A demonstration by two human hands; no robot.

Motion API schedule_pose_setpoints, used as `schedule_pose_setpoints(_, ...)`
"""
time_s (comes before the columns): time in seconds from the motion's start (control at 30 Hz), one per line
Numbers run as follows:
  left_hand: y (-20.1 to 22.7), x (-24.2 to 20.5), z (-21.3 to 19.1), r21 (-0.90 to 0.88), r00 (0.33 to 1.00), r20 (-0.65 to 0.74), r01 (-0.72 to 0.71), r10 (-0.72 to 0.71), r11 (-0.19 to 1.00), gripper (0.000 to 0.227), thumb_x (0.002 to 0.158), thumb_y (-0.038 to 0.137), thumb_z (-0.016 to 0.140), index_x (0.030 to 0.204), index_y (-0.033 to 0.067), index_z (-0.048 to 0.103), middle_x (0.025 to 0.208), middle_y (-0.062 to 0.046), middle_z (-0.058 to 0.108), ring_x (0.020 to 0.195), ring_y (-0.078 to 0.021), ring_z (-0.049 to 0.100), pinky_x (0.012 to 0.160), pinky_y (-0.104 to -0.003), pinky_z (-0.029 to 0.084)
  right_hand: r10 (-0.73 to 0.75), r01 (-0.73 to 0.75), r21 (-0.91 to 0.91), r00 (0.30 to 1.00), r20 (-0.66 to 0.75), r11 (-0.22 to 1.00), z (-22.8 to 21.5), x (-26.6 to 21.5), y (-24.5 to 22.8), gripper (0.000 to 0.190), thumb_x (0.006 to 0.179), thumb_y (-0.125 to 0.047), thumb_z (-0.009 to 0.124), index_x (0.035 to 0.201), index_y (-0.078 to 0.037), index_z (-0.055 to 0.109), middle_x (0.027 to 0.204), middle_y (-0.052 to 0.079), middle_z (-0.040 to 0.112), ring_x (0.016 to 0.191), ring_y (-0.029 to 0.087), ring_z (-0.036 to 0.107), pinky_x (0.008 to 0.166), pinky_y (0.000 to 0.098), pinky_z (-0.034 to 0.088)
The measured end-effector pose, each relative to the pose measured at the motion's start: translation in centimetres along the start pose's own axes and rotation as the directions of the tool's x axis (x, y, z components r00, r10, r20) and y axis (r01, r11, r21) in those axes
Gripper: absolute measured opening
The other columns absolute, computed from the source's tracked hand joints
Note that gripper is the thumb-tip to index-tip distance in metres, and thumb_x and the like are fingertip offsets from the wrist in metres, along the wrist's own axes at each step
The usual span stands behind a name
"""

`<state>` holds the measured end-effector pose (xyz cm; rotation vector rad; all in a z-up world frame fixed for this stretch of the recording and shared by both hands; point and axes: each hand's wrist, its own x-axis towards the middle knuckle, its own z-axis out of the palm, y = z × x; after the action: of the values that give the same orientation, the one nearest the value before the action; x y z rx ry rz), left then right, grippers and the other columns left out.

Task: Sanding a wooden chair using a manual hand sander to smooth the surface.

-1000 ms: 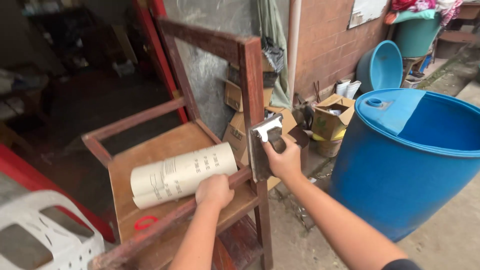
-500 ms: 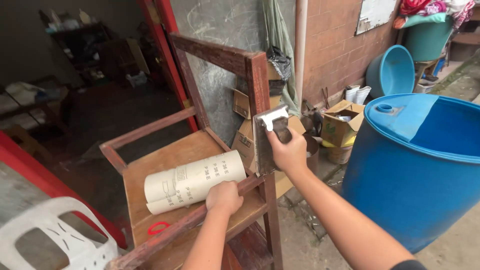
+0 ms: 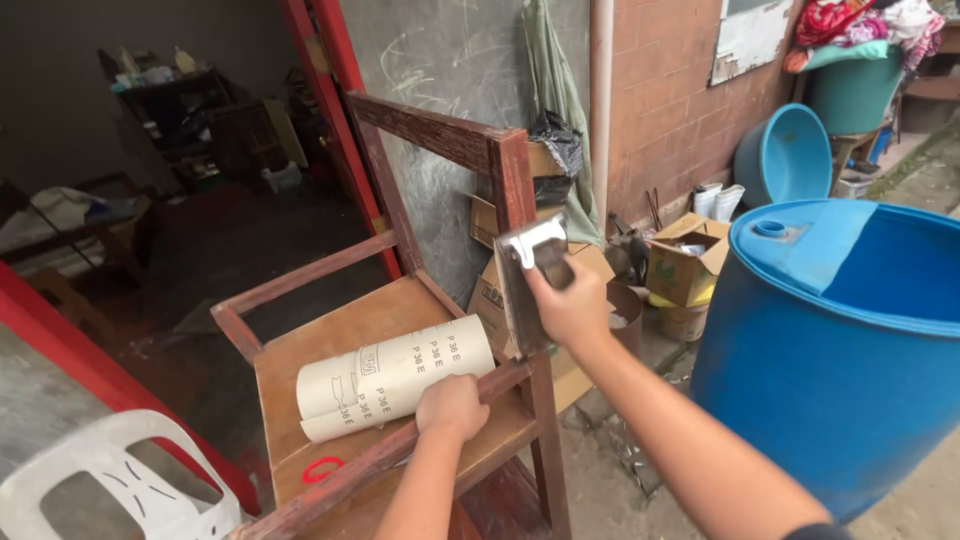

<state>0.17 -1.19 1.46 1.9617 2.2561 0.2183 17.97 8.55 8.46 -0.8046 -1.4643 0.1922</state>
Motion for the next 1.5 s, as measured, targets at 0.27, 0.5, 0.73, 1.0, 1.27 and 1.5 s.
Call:
schedule_pose_setpoints(0.27, -0.3, 1.4, 1.9, -0.019, 0.999, -0.021, -0.025, 0.025, 0.999, 0.029, 0.083, 0.025, 0.071, 0.108, 0.0114, 0.076, 0.112, -0.016, 0.073, 0.107, -0.0334, 0.07, 0.095, -0.044, 0.055, 0.034, -0.034, 0.035, 0.999, 0.001, 0.999, -1.9, 9.5, -11.5, 0.037, 0.087, -0.034, 0.077, 0.101, -0.001, 0.073, 0.09, 0.017, 0.077, 0.083, 0.03, 0.075, 0.076, 0.0389, 0.057)
schedule_pose_setpoints(0.5, -0.8, 1.5, 1.6, -0.048, 1.0, -0.009, 0.023, -0.024, 0.999, 0.028, 0.085, 0.03, 0.073, 0.104, 0.011, 0.077, 0.111, -0.016, 0.073, 0.107, -0.0341, 0.07, 0.095, -0.045, 0.055, 0.164, -0.167, -0.04, 0.985, -0.056, 0.985, 0.1, -3.7, 3.9, 0.026, 0.081, -0.022, 0.079, 0.097, -0.001, 0.076, 0.086, 0.016, 0.076, 0.083, 0.025, 0.074, 0.079, 0.0365, 0.057)
schedule_pose_setpoints(0.73, -0.1, 0.5, 1.5, -0.007, 0.999, 0.038, 0.008, -0.008, 1.0, 0.032, 0.084, 0.028, 0.074, 0.109, 0.0086, 0.073, 0.11, -0.015, 0.074, 0.105, -0.0333, 0.071, 0.094, -0.043, 0.057, 0.115, -0.115, 0.047, 0.993, 0.001, 0.992, -2.7, 9.2, -9.8, 0.035, 0.088, -0.033, 0.079, 0.094, 0.001, 0.072, 0.081, 0.016, 0.074, 0.074, 0.022, 0.071, 0.068, 0.0375, 0.055)
schedule_pose_setpoints(1.0, -0.1, 0.1, 0.6, -0.004, 0.999, 0.045, 0.006, -0.006, 1.0, 0.028, 0.085, 0.028, 0.073, 0.108, 0.0113, 0.074, 0.11, -0.014, 0.074, 0.106, -0.0329, 0.07, 0.094, -0.044, 0.056, 0.087, -0.086, 0.054, 0.996, -0.009, 0.995, -2.8, 0.6, -1.1, 0.033, 0.086, -0.026, 0.076, 0.106, 0.0, 0.071, 0.09, 0.015, 0.077, 0.081, 0.019, 0.075, 0.074, 0.0349, 0.056)
schedule_pose_setpoints(1.27, 0.4, 0.1, 0.5, 0.019, 0.999, 0.04, 0.022, -0.023, 1.0, 0.03, 0.085, 0.03, 0.074, 0.107, 0.0099, 0.074, 0.109, -0.014, 0.075, 0.105, -0.0316, 0.071, 0.094, -0.043, 0.056, -0.016, 0.009, -0.079, 0.997, -0.08, 0.997, -3.0, 6.4, -5.9, 0.029, 0.088, -0.027, 0.079, 0.098, -0.001, 0.073, 0.086, 0.017, 0.076, 0.081, 0.026, 0.076, 0.072, 0.0373, 0.057)
schedule_pose_setpoints(1.5, 0.3, 0.1, 1.0, 0.008, 1.0, 0.011, 0.023, -0.023, 1.0, 0.028, 0.085, 0.028, 0.073, 0.107, 0.0112, 0.075, 0.11, -0.015, 0.073, 0.106, -0.0324, 0.07, 0.092, -0.043, 0.057, -0.02, 0.017, -0.044, 0.998, -0.064, 0.999, -1.7, -1.2, 1.0, 0.028, 0.084, -0.019, 0.079, 0.102, 0.001, 0.073, 0.09, 0.017, 0.076, 0.084, 0.023, 0.075, 0.075, 0.0354, 0.058)
